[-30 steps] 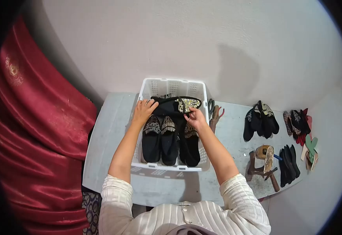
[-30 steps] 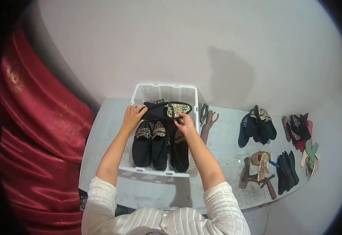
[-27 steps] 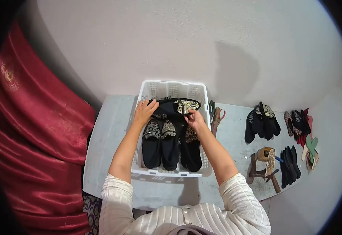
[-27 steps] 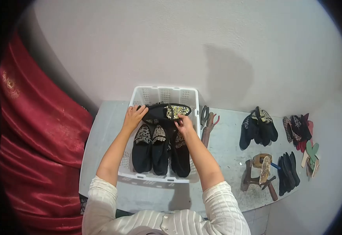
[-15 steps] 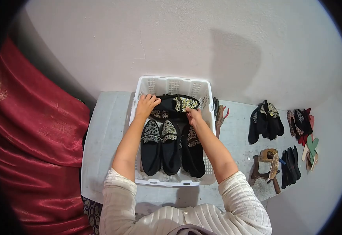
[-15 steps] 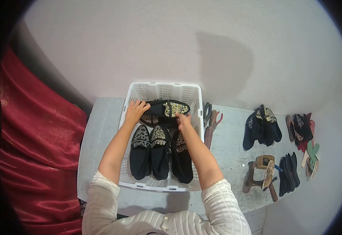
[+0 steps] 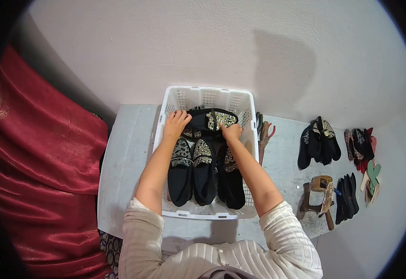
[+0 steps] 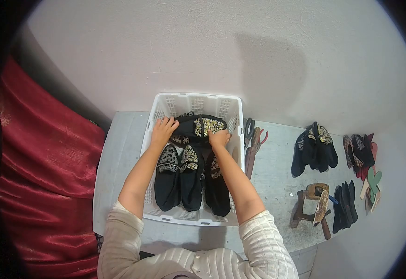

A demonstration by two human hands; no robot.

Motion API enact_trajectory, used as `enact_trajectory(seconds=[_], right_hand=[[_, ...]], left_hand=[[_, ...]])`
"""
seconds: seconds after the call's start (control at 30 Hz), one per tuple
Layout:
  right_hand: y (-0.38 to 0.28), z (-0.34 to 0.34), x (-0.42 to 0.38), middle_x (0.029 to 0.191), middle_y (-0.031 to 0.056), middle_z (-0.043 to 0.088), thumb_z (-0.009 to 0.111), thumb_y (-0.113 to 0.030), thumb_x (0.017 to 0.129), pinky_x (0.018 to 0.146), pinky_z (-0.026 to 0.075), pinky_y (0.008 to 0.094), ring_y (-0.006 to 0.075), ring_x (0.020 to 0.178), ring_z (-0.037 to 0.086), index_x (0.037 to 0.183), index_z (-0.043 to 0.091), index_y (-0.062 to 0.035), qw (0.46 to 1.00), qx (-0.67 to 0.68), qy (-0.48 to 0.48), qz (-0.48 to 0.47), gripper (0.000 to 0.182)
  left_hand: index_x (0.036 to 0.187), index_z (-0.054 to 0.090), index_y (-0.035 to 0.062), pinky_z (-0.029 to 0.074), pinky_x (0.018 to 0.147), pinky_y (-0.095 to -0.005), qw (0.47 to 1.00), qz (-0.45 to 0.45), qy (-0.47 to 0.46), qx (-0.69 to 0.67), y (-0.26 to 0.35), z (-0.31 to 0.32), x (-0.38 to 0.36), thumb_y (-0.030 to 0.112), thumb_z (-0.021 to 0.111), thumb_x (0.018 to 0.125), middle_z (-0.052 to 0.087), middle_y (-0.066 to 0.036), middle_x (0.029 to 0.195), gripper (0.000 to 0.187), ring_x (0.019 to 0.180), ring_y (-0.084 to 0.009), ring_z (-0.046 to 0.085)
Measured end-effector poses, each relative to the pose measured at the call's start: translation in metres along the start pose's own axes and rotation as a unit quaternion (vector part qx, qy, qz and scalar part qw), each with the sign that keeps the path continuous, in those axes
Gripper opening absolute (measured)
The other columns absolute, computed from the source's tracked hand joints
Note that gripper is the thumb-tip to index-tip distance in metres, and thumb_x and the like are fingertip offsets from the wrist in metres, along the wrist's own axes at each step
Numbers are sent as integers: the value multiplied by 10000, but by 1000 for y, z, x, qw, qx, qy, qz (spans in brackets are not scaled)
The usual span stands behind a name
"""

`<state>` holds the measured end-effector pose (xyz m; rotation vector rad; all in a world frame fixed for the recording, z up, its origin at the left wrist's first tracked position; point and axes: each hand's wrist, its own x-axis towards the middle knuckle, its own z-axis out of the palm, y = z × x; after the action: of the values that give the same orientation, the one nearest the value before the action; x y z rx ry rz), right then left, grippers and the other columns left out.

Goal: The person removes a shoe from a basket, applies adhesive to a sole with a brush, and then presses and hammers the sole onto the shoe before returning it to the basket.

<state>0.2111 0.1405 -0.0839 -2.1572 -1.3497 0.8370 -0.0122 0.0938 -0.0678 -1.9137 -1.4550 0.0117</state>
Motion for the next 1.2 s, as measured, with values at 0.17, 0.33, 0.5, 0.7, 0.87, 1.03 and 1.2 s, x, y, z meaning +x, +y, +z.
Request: enact_trajectory(seconds=[0.17,0.33,0.5,0.7,0.87,1.03,1.2], right_hand=[[-3,-9,-12,1230,305,358,731,-337,726,982,361,450,438,1148,415,1228,304,118,999,41,5,-27,801],[-1,-18,-20,1225,311,340,698,-237,744,949,385,448,448,1101,443,1242,278,110,993,57,41,-92,738],[1,-25,-33,1213,294,335,692,-209,740,928,394,452,445,1070,461,1247,283,95,988,70,55,-129,719],[1,-75,-72,1165,232,385,701,-204,746,861,429,432,408,1037,486,1209,407,-18,967,47,71,-241,579],[31,-135,-116,974,155,508,680,-146,763,736,449,405,332,882,541,933,549,-56,912,90,71,-394,233],[88,-194,-176,812,71,555,658,-89,761,673,449,371,268,785,564,818,580,-69,882,70,126,-449,99],[148,-247,-198,760,52,571,660,-61,742,645,449,343,228,730,568,798,582,-76,892,40,140,-429,97]], left_hand=[[1137,468,163,345,860,-349,999,6,-24,30,5,-14,0,232,521,808,472,-9,1112,340,1057,-180,431],[1152,475,147,338,885,-359,999,0,-42,14,8,-20,-6,226,522,812,465,-19,1173,353,1078,-190,425],[1175,471,146,324,932,-374,999,-16,-49,-8,9,-29,-10,220,525,811,440,-23,1269,375,1127,-197,411],[1083,533,151,347,940,-410,981,-143,-57,-115,6,-94,-18,113,568,767,503,-28,1209,320,1128,-249,446],[947,590,116,368,861,-438,934,-250,-2,-257,11,-190,-56,124,652,710,543,-47,1073,245,1020,-269,474],[855,614,117,372,833,-385,898,-307,133,-286,58,-266,-85,122,676,702,566,-21,957,165,957,-242,493],[805,621,118,374,839,-391,873,-270,158,-374,126,-312,-86,93,692,677,558,-23,908,149,933,-248,488]])
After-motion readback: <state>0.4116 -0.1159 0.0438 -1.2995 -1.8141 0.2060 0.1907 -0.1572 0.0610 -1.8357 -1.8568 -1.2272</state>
